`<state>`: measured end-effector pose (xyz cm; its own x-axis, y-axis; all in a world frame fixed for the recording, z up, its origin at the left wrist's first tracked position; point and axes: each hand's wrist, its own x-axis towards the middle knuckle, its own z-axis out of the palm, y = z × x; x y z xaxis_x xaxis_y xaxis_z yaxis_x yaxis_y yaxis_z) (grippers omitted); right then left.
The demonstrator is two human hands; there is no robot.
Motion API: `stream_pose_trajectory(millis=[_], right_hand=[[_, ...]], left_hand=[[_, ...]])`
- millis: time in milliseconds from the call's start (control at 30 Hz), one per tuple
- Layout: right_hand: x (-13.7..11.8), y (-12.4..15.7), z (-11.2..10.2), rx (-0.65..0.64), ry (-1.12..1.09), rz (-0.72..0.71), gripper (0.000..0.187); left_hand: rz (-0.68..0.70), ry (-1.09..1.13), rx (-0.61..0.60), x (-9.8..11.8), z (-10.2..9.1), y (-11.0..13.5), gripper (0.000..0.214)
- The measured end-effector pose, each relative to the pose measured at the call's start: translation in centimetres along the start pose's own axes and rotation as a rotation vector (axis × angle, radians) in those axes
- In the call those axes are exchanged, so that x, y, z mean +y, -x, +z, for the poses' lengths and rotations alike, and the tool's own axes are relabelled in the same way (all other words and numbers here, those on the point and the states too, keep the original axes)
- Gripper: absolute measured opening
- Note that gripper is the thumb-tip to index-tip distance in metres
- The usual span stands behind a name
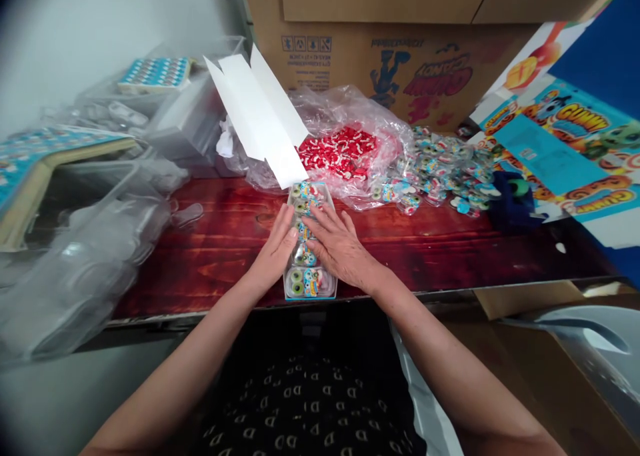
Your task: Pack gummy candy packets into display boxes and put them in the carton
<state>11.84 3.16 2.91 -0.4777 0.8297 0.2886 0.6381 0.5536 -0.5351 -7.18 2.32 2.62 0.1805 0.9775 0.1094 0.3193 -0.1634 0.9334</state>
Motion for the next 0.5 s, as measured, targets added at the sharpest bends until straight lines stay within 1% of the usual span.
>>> stream_pose_trajectory(millis=[67, 167, 267, 333, 400, 500], right_hand=[[-0.1, 0.0, 0.4, -0.001, 0.011, 0.001, 0.048], [-0.3, -0.2, 0.7, -0.013, 0.017, 0.003, 0.049], [-0.4, -0.1, 0.4, -0.012, -0.039, 0.017, 0.05], [-0.4, 0.3, -0.1, 0.038, -0.107, 0.048, 0.05], [-0.2, 0.8, -0.5, 0.121, -0.178, 0.1, 0.05], [0.2, 1.7, -0.3, 0.19, -0.263, 0.182, 0.054]], left_hand=[[-0.033, 0.03, -0.006, -0.3, 0.3, 0.2, 0.054], [-0.021, 0.042, -0.004, -0.6, 0.6, 0.3, 0.056], [-0.015, 0.062, 0.001, -0.7, 0.6, 0.2, 0.056], [-0.02, 0.066, 0.003, -0.7, 0.5, 0.2, 0.056], [-0.028, 0.064, 0.006, -0.6, 0.4, 0.2, 0.056], [-0.042, 0.059, 0.006, -0.5, 0.4, 0.2, 0.057]])
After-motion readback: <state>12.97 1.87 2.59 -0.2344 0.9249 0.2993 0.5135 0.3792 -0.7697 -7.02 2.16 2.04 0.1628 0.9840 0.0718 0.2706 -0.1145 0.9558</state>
